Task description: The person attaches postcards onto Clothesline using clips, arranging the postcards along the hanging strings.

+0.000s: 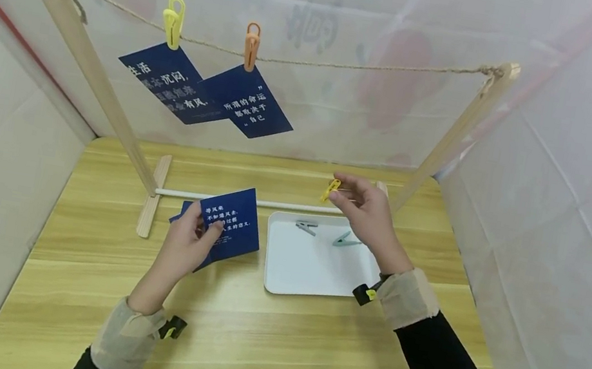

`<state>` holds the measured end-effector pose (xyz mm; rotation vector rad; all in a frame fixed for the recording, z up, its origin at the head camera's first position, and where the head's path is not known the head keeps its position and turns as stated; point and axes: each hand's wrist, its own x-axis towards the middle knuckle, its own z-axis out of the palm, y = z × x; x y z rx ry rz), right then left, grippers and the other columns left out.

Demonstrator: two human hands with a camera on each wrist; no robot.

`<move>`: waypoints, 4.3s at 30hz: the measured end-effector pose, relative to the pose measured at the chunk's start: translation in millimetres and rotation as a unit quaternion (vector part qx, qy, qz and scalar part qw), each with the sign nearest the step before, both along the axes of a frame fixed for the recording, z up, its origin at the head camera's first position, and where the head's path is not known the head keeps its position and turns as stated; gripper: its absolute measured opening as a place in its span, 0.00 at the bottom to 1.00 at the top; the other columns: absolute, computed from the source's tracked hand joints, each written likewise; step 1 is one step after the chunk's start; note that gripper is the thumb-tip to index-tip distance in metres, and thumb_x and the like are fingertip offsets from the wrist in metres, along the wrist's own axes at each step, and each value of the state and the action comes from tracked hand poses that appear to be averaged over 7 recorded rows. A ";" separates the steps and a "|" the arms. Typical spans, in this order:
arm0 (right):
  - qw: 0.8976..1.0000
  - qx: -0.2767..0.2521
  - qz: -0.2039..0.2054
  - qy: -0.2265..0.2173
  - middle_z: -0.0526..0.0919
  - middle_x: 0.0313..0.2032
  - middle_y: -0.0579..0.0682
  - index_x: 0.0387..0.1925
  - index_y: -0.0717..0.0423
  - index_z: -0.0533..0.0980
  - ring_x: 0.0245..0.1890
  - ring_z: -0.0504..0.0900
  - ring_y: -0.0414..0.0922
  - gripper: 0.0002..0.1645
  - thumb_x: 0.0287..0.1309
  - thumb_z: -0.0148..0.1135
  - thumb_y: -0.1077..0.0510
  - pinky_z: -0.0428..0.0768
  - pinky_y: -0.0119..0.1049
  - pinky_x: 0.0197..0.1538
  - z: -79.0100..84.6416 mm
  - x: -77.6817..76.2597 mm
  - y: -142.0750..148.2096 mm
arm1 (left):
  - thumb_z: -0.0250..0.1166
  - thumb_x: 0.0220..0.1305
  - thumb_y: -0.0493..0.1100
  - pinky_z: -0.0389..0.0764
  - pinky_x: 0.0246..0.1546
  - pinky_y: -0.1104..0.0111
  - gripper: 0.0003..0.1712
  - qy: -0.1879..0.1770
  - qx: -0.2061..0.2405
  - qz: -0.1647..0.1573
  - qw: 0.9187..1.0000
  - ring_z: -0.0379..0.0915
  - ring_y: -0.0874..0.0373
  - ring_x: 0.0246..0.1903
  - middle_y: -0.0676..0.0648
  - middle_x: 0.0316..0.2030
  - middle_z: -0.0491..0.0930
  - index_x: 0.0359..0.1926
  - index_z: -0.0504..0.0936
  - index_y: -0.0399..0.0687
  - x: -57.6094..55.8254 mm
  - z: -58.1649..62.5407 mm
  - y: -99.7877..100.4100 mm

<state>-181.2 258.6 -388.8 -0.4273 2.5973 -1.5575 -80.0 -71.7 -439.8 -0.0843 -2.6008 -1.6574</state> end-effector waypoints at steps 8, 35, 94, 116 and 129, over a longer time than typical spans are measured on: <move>1.000 0.000 -0.001 0.001 0.84 0.50 0.51 0.63 0.57 0.74 0.49 0.83 0.45 0.28 0.66 0.65 0.50 0.82 0.32 0.48 16.9 -0.6 -11.0 | 0.60 0.70 0.36 0.79 0.28 0.70 0.14 0.011 0.015 0.005 1.000 0.80 0.53 0.32 0.39 0.41 0.86 0.55 0.72 0.40 -4.5 8.7 0.3; 0.999 -0.038 0.004 0.017 0.84 0.50 0.51 0.62 0.52 0.75 0.48 0.82 0.43 0.25 0.65 0.66 0.53 0.82 0.33 0.48 37.4 -16.2 -24.9 | 0.59 0.71 0.38 0.77 0.25 0.71 0.14 0.031 0.009 -0.005 0.999 0.75 0.53 0.27 0.41 0.39 0.86 0.56 0.72 0.41 -19.4 29.5 2.7; 0.995 -0.053 0.017 0.080 0.84 0.51 0.53 0.62 0.56 0.75 0.49 0.82 0.42 0.24 0.65 0.65 0.58 0.81 0.33 0.48 94.5 -40.5 -40.8 | 0.58 0.72 0.42 0.81 0.36 0.66 0.19 0.064 0.005 -0.020 0.998 0.80 0.56 0.38 0.45 0.48 0.84 0.61 0.71 0.45 -57.2 75.3 18.4; 0.992 -0.069 0.031 0.105 0.85 0.49 0.53 0.60 0.57 0.77 0.49 0.83 0.42 0.23 0.64 0.66 0.58 0.82 0.35 0.50 123.2 -50.0 -50.4 | 0.59 0.71 0.40 0.80 0.34 0.72 0.17 0.076 0.012 -0.021 0.997 0.82 0.55 0.37 0.43 0.45 0.86 0.58 0.72 0.43 -70.4 92.8 22.9; 0.990 -0.067 0.037 0.116 0.85 0.49 0.54 0.60 0.57 0.77 0.49 0.83 0.42 0.23 0.64 0.66 0.59 0.82 0.35 0.50 131.5 -55.9 -52.3 | 0.58 0.71 0.38 0.81 0.34 0.77 0.19 0.098 0.026 -0.027 0.994 0.84 0.51 0.42 0.42 0.48 0.85 0.60 0.72 0.40 -79.9 100.3 21.0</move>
